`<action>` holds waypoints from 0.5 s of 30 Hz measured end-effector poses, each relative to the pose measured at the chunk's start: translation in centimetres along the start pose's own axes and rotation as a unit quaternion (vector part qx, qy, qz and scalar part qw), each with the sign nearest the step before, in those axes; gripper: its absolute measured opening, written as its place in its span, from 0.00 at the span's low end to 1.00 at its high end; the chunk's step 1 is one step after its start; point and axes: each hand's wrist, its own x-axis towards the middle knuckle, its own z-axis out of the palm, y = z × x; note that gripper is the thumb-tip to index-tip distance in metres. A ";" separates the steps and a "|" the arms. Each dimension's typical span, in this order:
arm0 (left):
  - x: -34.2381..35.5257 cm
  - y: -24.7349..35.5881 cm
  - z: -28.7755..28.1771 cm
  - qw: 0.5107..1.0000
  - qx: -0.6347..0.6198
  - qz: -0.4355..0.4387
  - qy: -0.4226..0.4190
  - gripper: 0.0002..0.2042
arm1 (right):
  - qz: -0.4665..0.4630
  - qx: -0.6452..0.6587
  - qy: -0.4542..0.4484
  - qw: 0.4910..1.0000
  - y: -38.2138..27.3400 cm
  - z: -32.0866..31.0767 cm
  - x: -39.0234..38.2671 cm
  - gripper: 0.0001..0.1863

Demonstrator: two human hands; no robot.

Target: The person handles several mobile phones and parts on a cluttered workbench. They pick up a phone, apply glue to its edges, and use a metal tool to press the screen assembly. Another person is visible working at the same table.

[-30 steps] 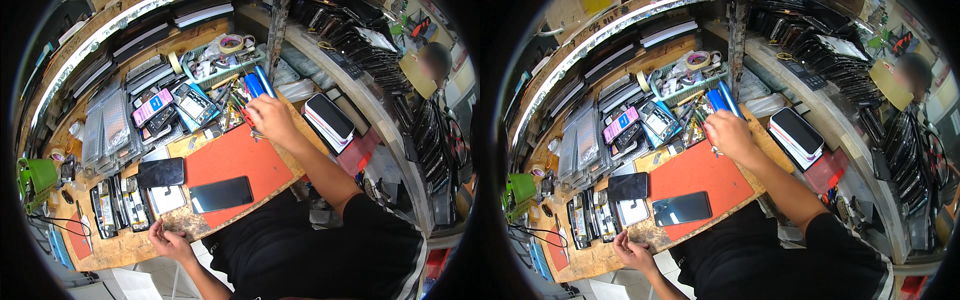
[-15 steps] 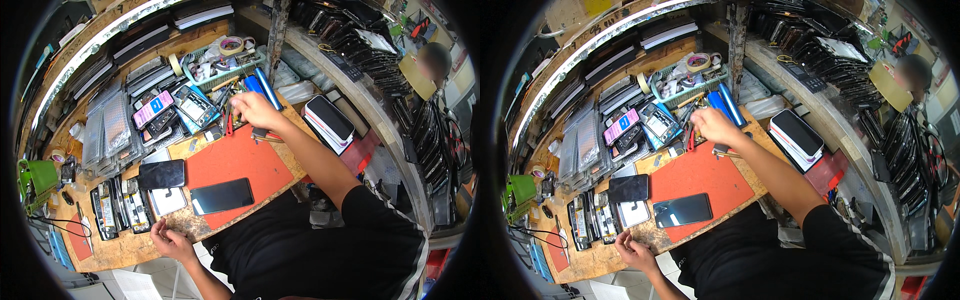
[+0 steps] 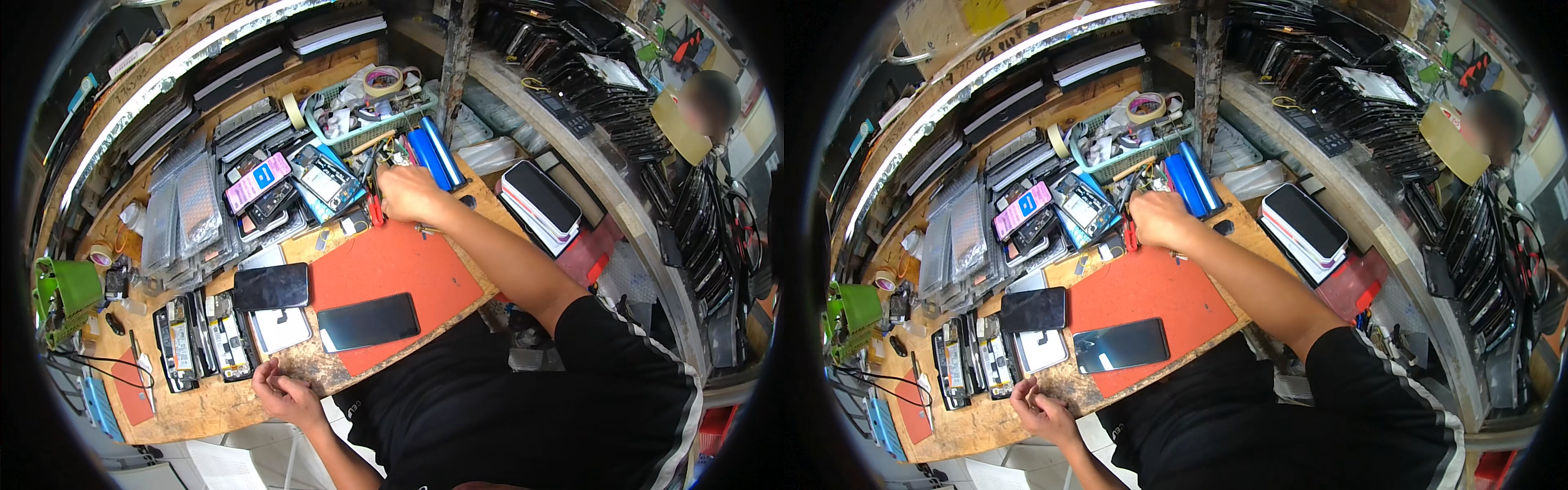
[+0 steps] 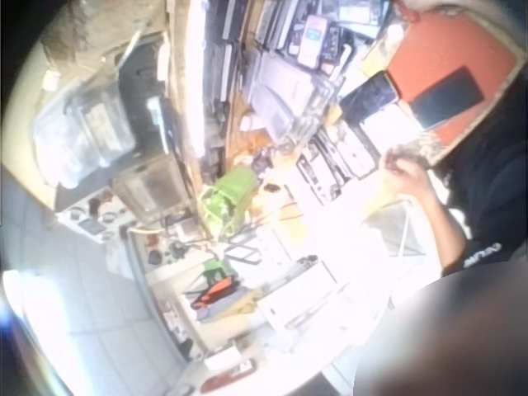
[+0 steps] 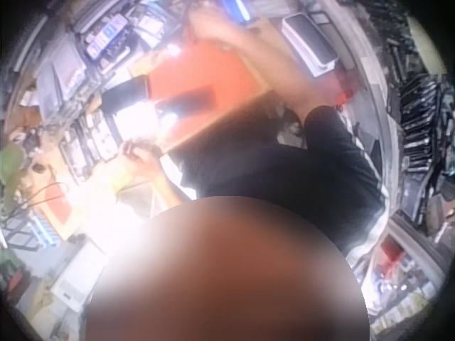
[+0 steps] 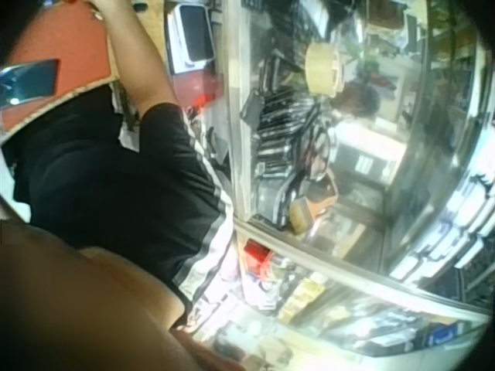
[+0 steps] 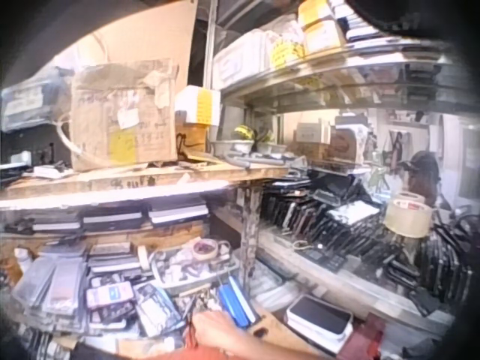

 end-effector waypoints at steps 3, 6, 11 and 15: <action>-0.2 0.0 -0.2 0.999 -0.014 -0.034 -0.009 0.16 | 0.037 0.132 0.074 0.988 2.0 -0.6 0.1 0.18; -0.3 0.1 -0.3 0.999 -0.006 -0.047 -0.013 0.16 | 0.010 0.181 0.139 0.974 4.0 -2.4 0.4 0.10; 0.3 0.2 0.0 0.999 0.035 0.030 -0.024 0.17 | 0.028 -0.050 0.034 0.998 2.6 -2.3 -1.4 0.12; 0.2 0.0 -0.1 0.999 0.023 0.009 -0.021 0.16 | 0.025 -0.097 0.040 0.994 0.8 -1.5 -1.5 0.08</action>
